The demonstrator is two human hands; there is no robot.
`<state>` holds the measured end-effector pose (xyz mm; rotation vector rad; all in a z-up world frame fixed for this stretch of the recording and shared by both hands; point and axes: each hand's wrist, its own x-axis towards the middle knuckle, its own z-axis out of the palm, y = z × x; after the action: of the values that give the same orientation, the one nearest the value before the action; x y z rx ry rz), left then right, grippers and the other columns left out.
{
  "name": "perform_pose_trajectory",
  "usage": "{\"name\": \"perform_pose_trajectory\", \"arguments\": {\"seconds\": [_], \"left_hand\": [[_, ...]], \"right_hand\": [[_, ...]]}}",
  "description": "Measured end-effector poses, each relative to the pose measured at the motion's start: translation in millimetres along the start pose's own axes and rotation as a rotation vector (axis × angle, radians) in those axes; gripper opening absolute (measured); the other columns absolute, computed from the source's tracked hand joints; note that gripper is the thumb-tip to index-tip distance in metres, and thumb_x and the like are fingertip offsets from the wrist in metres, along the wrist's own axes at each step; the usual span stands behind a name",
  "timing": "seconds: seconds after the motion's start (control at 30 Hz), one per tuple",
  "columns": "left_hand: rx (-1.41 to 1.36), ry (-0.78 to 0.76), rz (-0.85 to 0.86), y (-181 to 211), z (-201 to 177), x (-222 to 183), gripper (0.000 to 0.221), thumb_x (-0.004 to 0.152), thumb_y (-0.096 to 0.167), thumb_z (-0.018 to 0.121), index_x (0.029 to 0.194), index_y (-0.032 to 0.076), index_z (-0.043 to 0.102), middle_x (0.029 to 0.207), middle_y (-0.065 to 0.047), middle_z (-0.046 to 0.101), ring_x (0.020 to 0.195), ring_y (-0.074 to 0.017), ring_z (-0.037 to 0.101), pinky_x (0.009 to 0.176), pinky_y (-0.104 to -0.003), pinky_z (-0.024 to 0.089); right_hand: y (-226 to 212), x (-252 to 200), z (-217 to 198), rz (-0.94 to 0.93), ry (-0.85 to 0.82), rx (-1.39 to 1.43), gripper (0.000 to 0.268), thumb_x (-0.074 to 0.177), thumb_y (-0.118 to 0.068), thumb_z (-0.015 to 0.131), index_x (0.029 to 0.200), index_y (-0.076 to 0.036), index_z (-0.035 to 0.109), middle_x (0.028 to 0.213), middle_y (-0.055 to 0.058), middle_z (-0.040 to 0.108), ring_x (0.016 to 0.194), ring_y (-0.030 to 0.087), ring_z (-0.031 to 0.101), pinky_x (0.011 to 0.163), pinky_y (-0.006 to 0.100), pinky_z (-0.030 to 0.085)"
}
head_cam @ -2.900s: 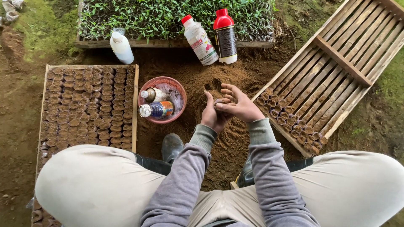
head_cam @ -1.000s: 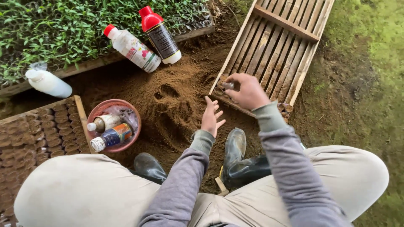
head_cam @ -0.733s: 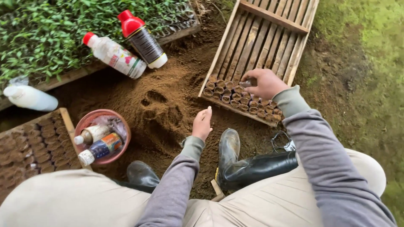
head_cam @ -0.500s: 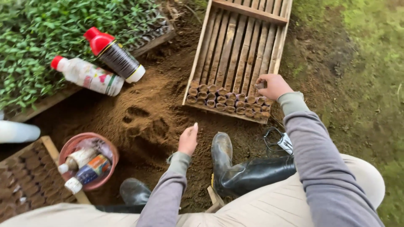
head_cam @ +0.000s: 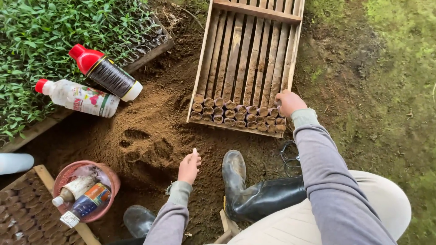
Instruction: Filling small biodegradable seedling pots with soil and arranging them in a tray for planting.
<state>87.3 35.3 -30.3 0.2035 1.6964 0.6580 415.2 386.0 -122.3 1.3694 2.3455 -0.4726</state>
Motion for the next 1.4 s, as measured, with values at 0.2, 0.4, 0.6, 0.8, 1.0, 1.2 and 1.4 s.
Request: {"name": "perform_pose_trajectory", "arguments": {"seconds": [0.2,0.4,0.6,0.8,1.0,1.2,1.4], "left_hand": [[0.005,0.003,-0.004,-4.6,-2.7,-1.3,0.063,0.109,0.053,0.039,0.143,0.001,0.054,0.138,-0.019,0.062,0.132,-0.032,0.058,0.111,-0.048,0.051],[-0.005,0.026,0.006,-6.8,-4.2,-1.0,0.059,0.109,0.05,0.041,0.141,0.003,0.056,0.135,-0.017,0.065,0.129,-0.0288,0.061,0.108,-0.045,0.053],[-0.01,0.016,0.047,-9.8,-4.0,6.1,0.061,0.108,0.053,0.044,0.141,0.003,0.057,0.135,-0.017,0.065,0.128,-0.0289,0.062,0.107,-0.045,0.053],[-0.046,0.03,0.14,-8.0,-3.5,6.6,0.063,0.106,0.054,0.051,0.137,0.0,0.059,0.129,-0.02,0.068,0.123,-0.0312,0.065,0.103,-0.046,0.054],[0.055,0.088,0.209,20.6,-23.9,-27.3,0.061,0.106,0.056,0.049,0.141,0.006,0.056,0.144,-0.016,0.056,0.132,-0.0321,0.056,0.108,-0.049,0.052],[0.287,0.146,0.458,59.6,-70.2,-72.4,0.063,0.103,0.052,0.055,0.143,0.004,0.054,0.15,-0.018,0.045,0.136,-0.0342,0.053,0.113,-0.05,0.049],[0.652,0.335,0.729,96.0,-161.3,-144.9,0.06,0.104,0.053,0.049,0.141,0.006,0.056,0.135,-0.018,0.06,0.128,-0.0362,0.058,0.107,-0.052,0.048]], "right_hand": [[-10.3,-2.6,-10.7,0.047,-0.189,-0.058,0.026,0.09,-0.009,0.069,0.115,-0.01,0.075,0.122,0.017,0.067,0.116,0.04,0.069,0.098,0.051,0.059],[-25.5,-11.7,-27.3,0.053,-0.242,-0.105,0.029,0.093,-0.01,0.064,0.12,-0.01,0.074,0.126,0.016,0.066,0.118,0.041,0.068,0.096,0.051,0.06],[-46.4,3.3,-19.0,0.005,-0.015,-0.277,0.048,0.09,-0.021,0.07,0.137,-0.024,0.066,0.133,0.006,0.066,0.131,0.031,0.059,0.101,0.057,0.049],[-176.8,-8.9,-12.7,-0.351,0.099,-0.204,0.058,0.085,-0.009,0.073,0.142,-0.021,0.063,0.147,0.012,0.057,0.144,0.031,0.048,0.107,0.049,0.047],[-293.4,-63.3,19.1,-0.503,-0.13,-0.046,0.067,0.083,-0.007,0.069,0.148,-0.014,0.053,0.159,0.017,0.041,0.15,0.038,0.036,0.112,0.05,0.048],[-339.0,-88.3,57.2,-0.403,-0.335,0.022,0.07,0.089,-0.017,0.067,0.154,-0.021,0.043,0.166,0.01,0.031,0.155,0.032,0.028,0.113,0.051,0.048],[-357.6,-73.5,67.7,-0.483,-0.242,-0.033,0.069,0.09,-0.019,0.065,0.155,-0.014,0.042,0.161,0.016,0.036,0.151,0.036,0.034,0.115,0.047,0.047]]}}
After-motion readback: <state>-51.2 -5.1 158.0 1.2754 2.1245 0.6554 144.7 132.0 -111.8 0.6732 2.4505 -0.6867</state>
